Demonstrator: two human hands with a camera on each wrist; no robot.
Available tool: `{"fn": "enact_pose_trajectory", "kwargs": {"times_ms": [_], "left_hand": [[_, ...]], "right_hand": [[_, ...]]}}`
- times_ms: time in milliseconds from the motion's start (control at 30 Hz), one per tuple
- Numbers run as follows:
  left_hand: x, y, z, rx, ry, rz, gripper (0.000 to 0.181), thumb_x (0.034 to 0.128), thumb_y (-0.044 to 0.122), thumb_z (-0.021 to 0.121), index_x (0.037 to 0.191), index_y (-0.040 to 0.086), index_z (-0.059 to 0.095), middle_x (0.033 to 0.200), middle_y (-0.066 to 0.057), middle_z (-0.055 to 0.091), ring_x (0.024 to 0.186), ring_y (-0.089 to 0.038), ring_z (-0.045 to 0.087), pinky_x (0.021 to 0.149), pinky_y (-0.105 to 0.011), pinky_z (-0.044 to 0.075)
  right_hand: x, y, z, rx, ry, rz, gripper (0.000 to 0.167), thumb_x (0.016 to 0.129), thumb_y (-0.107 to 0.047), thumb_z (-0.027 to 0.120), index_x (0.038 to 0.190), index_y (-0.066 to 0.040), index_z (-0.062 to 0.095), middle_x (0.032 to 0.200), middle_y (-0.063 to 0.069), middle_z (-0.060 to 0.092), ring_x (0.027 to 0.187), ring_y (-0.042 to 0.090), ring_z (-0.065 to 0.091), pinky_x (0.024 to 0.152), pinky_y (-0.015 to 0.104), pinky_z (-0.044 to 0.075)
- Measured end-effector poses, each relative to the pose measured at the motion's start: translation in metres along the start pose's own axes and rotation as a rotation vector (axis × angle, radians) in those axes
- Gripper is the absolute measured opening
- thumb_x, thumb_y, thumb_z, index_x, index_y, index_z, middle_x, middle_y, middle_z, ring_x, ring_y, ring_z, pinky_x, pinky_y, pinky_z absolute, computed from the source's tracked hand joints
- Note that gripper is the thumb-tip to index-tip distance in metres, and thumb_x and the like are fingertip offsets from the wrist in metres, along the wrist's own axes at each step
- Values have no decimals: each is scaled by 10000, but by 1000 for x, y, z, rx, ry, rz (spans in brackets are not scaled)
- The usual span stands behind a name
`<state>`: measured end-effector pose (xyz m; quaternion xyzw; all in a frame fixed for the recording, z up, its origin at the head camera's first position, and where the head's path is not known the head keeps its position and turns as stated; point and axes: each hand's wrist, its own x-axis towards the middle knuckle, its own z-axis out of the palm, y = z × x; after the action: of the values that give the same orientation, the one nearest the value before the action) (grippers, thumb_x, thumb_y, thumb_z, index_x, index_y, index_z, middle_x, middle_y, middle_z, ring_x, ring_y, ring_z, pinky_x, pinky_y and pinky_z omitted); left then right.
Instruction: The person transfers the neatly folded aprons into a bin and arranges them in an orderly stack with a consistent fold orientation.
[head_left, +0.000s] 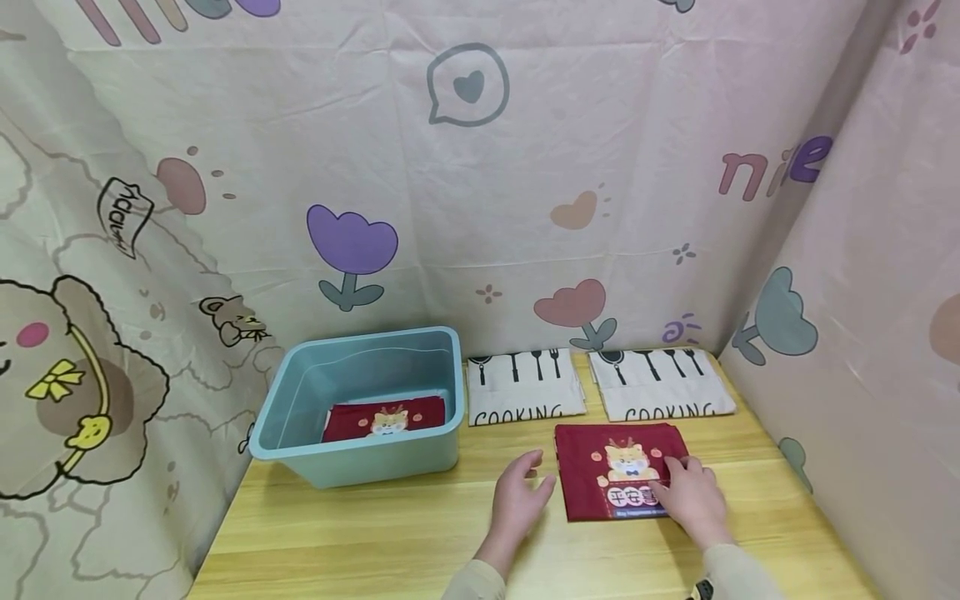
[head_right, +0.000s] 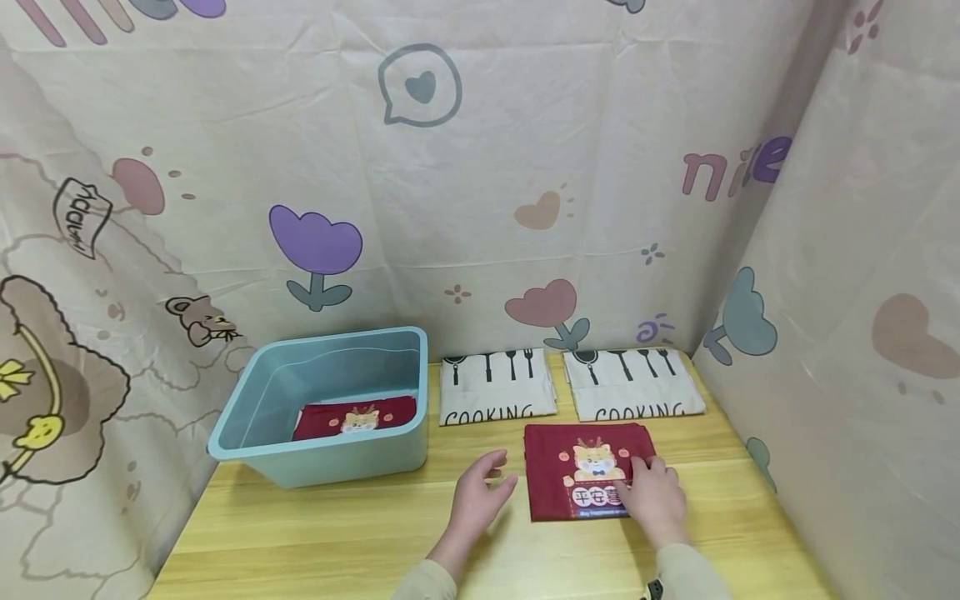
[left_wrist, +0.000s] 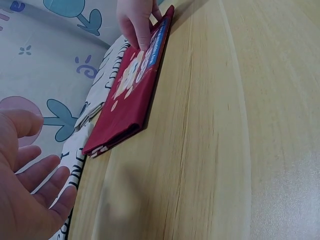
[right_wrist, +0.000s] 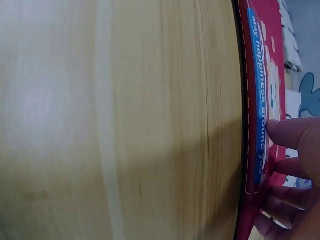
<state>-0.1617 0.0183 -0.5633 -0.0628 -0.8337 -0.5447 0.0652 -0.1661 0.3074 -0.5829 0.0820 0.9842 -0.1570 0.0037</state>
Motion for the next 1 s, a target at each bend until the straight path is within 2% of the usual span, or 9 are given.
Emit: {"fn": "enact_pose_trajectory", "kwargs": {"times_ms": [133, 300, 500, 667, 833, 1000], "left_hand": [[0, -3, -1, 7, 0, -14, 402, 862, 99, 755, 1237, -2, 650, 1151, -126, 681, 984, -333, 643, 878, -433, 521], [2, -5, -2, 13, -5, -64, 408, 871, 127, 755, 1252, 24, 649, 1166, -104, 679, 988, -296, 641, 879, -411, 521], [3, -6, -4, -28, -8, -113, 423, 877, 130, 745, 1263, -2, 635, 1174, -128, 670, 1003, -316, 631, 877, -446, 519], [5, -5, -4, -32, -10, -142, 432, 874, 144, 749, 1260, -7, 630, 1173, -146, 666, 1016, -331, 630, 876, -457, 520], [6, -3, -3, -27, -26, -190, 466, 874, 177, 754, 1287, 10, 613, 1199, -142, 658, 1042, -323, 628, 880, -451, 527], [8, -3, -1, -46, -36, -202, 495, 864, 175, 765, 1285, -25, 597, 1208, -182, 646, 1049, -358, 635, 874, -458, 536]], "right_hand": [[-1, -8, 3, -4, -2, -11, 646, 851, -327, 736, 1282, 116, 550, 1242, 397, 446, 1064, 533, 468, 839, 647, 450], [-2, -16, 6, 0, -1, -32, 647, 844, -329, 751, 1284, 106, 559, 1255, 391, 453, 1092, 531, 464, 857, 648, 441], [-3, -20, 5, 35, 18, -67, 606, 848, -298, 748, 1282, 86, 572, 1234, 373, 487, 1095, 525, 484, 851, 645, 452], [-2, -17, -1, 145, 70, -91, 518, 881, -217, 714, 1263, 104, 577, 1195, 370, 543, 1088, 528, 527, 890, 638, 448], [2, -9, -7, 273, 126, -104, 466, 911, -162, 685, 1262, 122, 569, 1165, 338, 590, 1066, 476, 567, 918, 598, 448], [7, 1, -14, 339, 125, -74, 454, 930, -156, 662, 1263, 132, 553, 1127, 331, 605, 1019, 464, 604, 893, 583, 464]]}}
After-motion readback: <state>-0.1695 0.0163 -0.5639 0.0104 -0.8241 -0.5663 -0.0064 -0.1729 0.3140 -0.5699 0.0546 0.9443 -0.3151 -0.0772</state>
